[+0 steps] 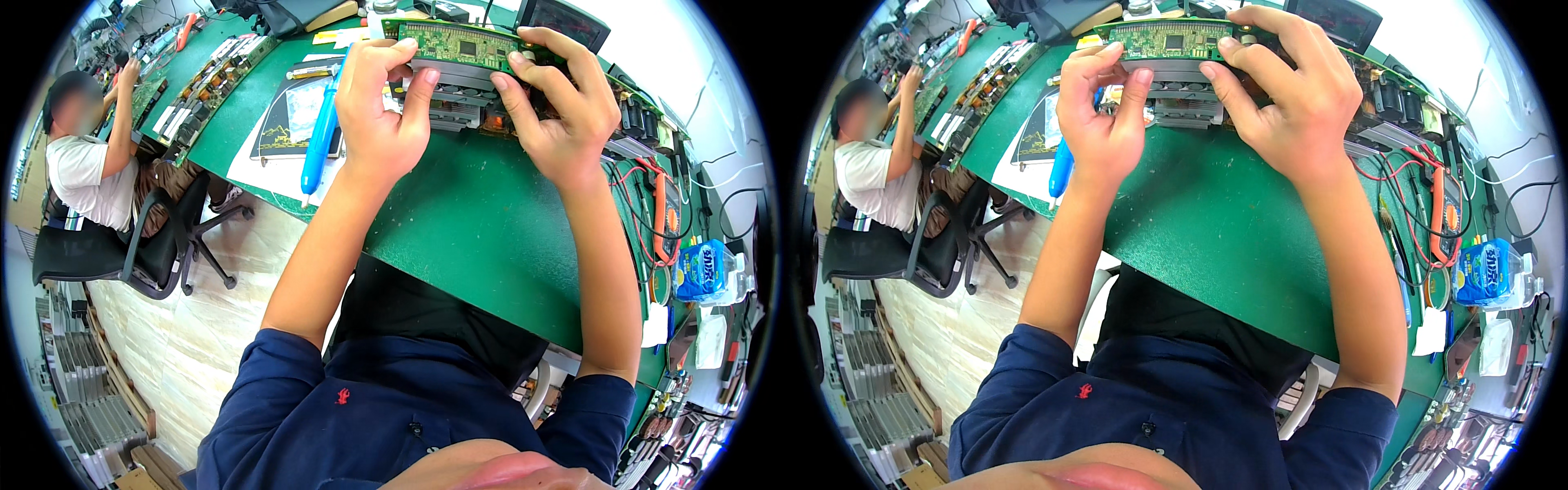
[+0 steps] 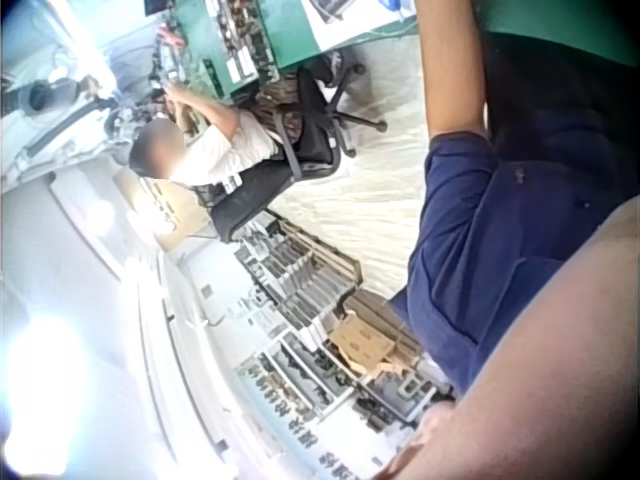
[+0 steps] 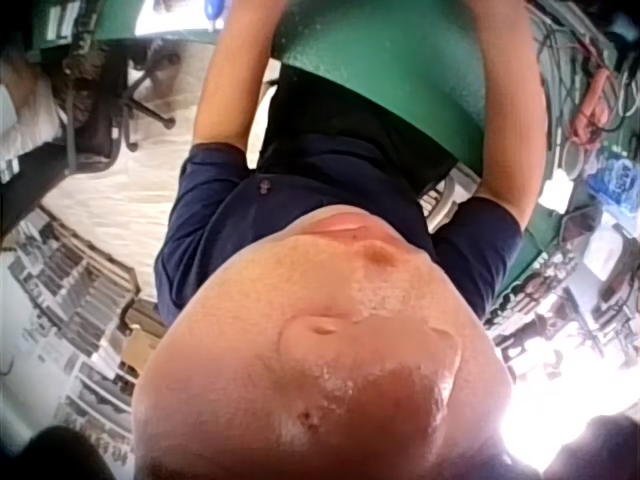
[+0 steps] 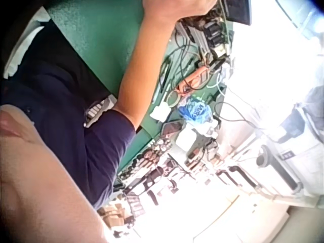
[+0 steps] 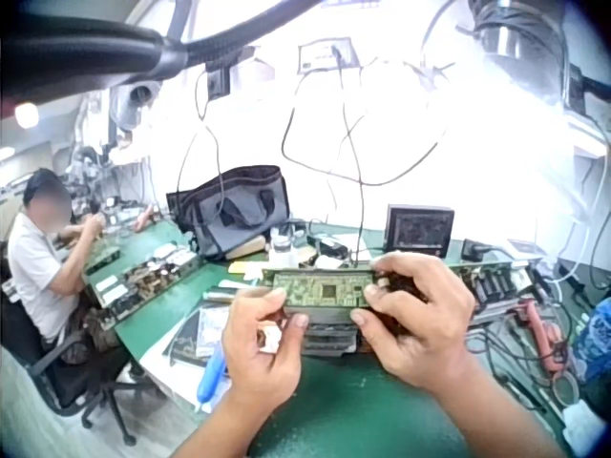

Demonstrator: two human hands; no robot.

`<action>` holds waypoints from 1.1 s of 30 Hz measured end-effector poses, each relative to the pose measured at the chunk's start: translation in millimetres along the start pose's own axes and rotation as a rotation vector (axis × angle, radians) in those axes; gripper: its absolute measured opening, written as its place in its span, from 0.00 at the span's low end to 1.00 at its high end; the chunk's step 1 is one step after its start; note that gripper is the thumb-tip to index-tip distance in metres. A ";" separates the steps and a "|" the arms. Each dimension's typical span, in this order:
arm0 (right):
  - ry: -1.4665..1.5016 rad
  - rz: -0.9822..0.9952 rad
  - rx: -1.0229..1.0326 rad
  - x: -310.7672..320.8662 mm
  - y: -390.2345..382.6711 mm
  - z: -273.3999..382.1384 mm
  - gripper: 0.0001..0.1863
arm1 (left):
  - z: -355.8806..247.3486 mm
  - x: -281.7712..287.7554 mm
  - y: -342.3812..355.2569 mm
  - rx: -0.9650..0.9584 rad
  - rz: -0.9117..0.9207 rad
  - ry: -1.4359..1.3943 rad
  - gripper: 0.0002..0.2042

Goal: The person solders components onto a large green circuit board using a soldering iron and desoldering pump, then removes a smaller circuit board and positions it near a stack of components.

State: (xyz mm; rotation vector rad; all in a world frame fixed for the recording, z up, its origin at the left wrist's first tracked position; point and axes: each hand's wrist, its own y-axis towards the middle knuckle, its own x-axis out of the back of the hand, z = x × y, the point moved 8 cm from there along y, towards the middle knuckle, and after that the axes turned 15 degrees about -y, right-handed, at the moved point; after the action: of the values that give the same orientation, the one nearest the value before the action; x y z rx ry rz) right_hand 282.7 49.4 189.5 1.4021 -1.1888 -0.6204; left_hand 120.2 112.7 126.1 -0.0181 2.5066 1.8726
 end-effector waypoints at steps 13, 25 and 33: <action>0.006 0.042 -0.080 -2.8 5.0 -10.8 0.13 | -7.3 16.2 6.9 0.144 -0.202 0.008 0.24; -0.070 0.200 -0.263 -7.9 3.7 -10.3 0.19 | 36.4 5.6 -11.3 0.716 -0.281 -0.462 0.30; -0.063 0.180 -0.247 -8.5 1.4 -11.8 0.19 | 33.2 2.9 -9.6 0.738 -0.274 -0.469 0.26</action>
State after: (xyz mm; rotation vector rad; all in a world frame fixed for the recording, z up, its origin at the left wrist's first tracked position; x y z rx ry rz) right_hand 289.8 62.1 191.2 1.0624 -1.2276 -0.6638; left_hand 117.6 141.8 107.5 0.0719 2.5066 0.6794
